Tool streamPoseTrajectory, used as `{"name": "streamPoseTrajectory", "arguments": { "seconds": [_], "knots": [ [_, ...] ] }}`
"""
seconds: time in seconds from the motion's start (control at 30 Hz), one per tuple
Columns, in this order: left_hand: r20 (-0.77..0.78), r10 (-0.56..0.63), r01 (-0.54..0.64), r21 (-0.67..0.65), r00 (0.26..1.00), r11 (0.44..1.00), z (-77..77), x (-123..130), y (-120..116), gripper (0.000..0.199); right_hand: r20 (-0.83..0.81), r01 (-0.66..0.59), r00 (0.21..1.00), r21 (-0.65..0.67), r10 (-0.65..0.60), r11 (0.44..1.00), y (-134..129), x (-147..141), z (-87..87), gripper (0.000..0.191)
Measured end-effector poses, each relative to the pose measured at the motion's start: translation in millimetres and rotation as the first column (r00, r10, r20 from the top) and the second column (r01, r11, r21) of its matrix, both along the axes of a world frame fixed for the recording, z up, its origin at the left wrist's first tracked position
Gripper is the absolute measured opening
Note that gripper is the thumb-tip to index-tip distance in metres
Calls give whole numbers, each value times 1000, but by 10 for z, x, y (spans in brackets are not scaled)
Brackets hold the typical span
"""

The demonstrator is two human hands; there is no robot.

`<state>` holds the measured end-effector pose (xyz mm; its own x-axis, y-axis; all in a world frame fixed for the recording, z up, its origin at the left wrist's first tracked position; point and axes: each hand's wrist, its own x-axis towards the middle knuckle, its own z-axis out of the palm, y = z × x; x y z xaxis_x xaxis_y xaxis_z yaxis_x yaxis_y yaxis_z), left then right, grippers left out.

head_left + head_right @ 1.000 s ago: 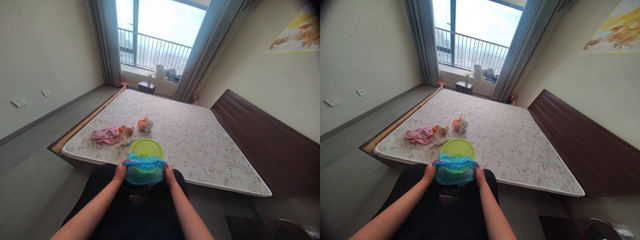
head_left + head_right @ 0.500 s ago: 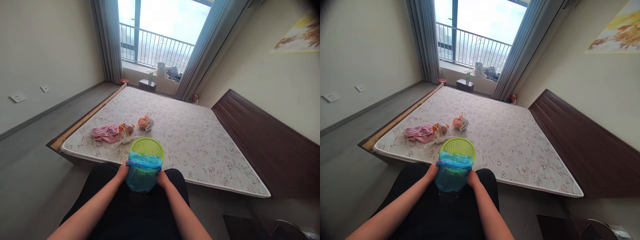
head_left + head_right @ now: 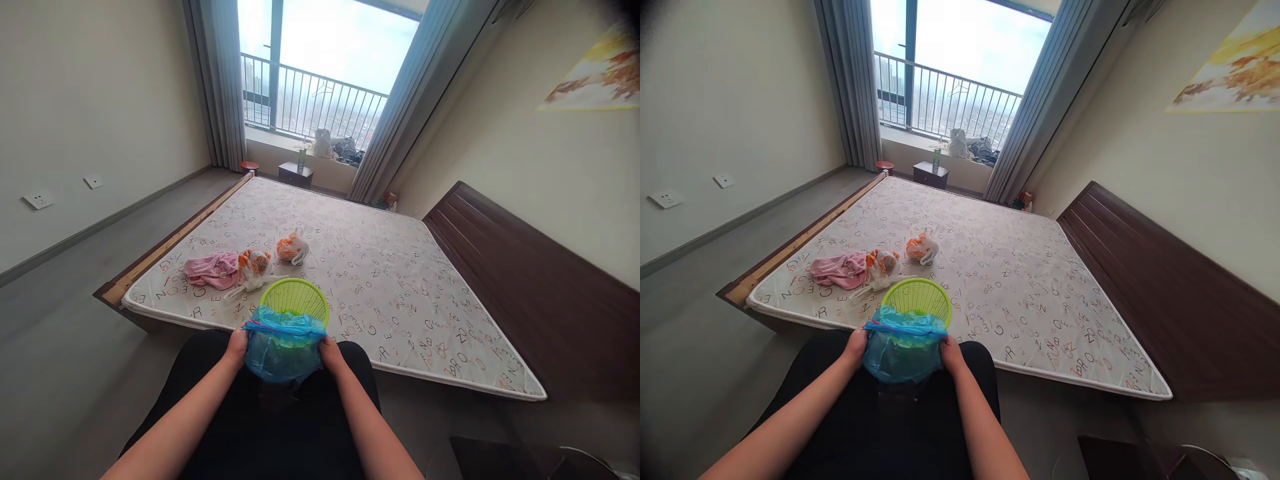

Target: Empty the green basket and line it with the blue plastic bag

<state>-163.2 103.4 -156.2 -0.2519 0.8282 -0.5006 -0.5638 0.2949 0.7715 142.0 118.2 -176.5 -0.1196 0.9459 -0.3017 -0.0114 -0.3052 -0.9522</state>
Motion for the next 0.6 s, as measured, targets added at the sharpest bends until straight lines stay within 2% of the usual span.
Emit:
{"name": "streamPoseTrajectory", "arguments": {
  "seconds": [0.1, 0.23, 0.33, 0.6],
  "knots": [
    [152, 54, -52, -16, 987, 999, -29, -55, 11, 12, -138, 89, 985, -79, -100, 993, 22, 66, -1, 29],
    [245, -79, 97, -64, 966, 993, -33, -22, 6, 17, -280, 186, 937, -114, -211, 976, 36, 98, -25, 28],
    [256, -151, 175, -74, 955, 982, -22, 33, -8, 23, -368, 237, 887, -160, -280, 958, 52, 99, -39, 26],
    [223, -176, 194, -60, 959, 979, 8, 63, -20, 31, -395, 222, 876, -183, -278, 958, 60, 101, -51, 23]
  ]
}}
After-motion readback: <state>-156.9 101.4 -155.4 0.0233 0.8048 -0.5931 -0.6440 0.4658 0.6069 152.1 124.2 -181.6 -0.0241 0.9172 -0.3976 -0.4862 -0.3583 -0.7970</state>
